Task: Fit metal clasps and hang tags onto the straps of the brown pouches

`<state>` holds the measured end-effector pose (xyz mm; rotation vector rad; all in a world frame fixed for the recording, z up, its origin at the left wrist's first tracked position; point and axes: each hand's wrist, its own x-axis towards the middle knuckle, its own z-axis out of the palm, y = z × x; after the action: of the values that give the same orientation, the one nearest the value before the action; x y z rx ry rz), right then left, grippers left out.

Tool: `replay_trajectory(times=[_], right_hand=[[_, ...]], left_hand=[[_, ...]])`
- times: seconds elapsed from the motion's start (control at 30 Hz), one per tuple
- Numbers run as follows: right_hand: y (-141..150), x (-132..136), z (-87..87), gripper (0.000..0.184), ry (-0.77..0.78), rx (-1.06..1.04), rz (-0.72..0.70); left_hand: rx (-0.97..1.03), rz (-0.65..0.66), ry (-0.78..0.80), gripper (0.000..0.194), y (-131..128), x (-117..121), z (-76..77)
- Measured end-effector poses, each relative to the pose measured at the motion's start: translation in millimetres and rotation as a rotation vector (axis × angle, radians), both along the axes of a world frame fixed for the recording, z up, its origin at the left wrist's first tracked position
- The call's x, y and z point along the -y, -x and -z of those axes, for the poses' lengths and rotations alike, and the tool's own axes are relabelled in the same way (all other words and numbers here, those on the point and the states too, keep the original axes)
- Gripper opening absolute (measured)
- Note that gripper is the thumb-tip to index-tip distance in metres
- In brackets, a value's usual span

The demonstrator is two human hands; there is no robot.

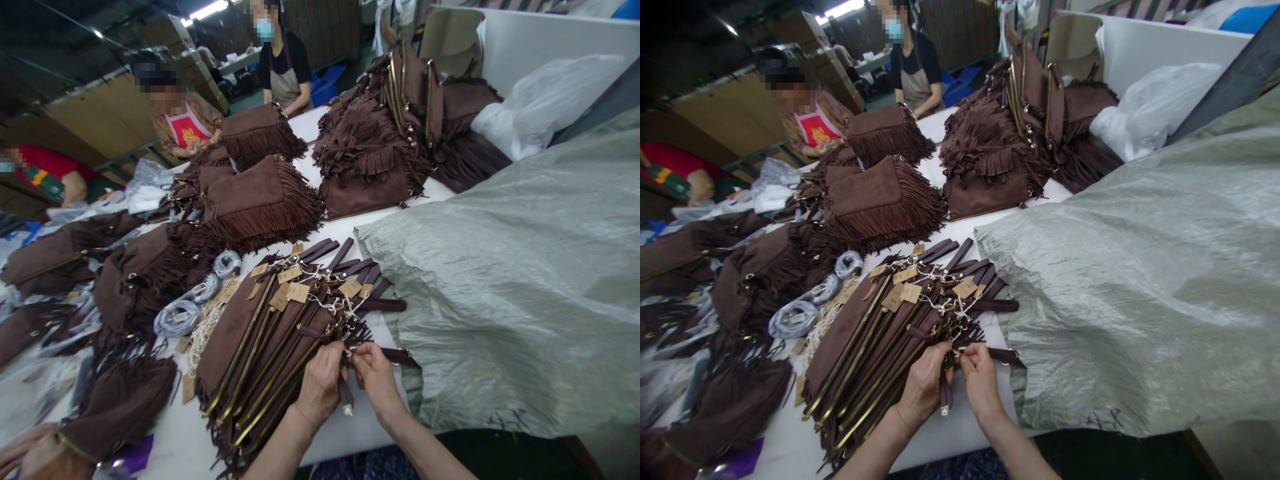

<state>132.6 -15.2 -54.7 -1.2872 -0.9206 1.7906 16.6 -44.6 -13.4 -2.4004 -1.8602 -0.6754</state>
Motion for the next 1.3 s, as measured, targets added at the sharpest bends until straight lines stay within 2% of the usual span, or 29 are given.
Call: replay_trajectory(times=[0.13, 0.3, 0.5, 0.7, 0.93, 1.17, 1.3], right_hand=[[-2.3, 2.8, -3.7, 0.023, -0.085, 0.032, -0.040], [-3.8, 0.4, -6.8, 0.027, -0.216, 0.124, -0.159], [-1.1, -5.3, -10.5, 0.023, -0.208, 0.115, -0.170], [1.4, -6.3, -6.2, 0.023, -0.055, 0.022, -0.124], [-31.0, -1.6, -10.6, 0.032, 0.160, -0.105, -0.129], [-44.9, 2.9, -6.3, 0.036, 0.247, -0.121, -0.125], [-44.3, 1.8, -4.5, 0.037, 0.225, -0.127, -0.110]], left_hand=[[0.005, 0.009, -0.009, 0.027, 0.5, 1.0, 2.4], [0.005, 0.003, 0.020, 0.030, 1.3, 1.3, 4.0], [-0.011, -0.004, 0.006, 0.034, 0.6, 0.6, 4.0], [-0.011, 0.001, -0.002, 0.033, 0.5, 1.0, 3.2], [-0.049, -0.002, -0.005, 0.033, -2.2, 2.5, 7.5], [-0.206, 0.054, 0.047, 0.029, -7.1, 8.2, 11.9], [-0.261, 0.113, 0.165, 0.033, -6.3, 16.1, 7.2]])
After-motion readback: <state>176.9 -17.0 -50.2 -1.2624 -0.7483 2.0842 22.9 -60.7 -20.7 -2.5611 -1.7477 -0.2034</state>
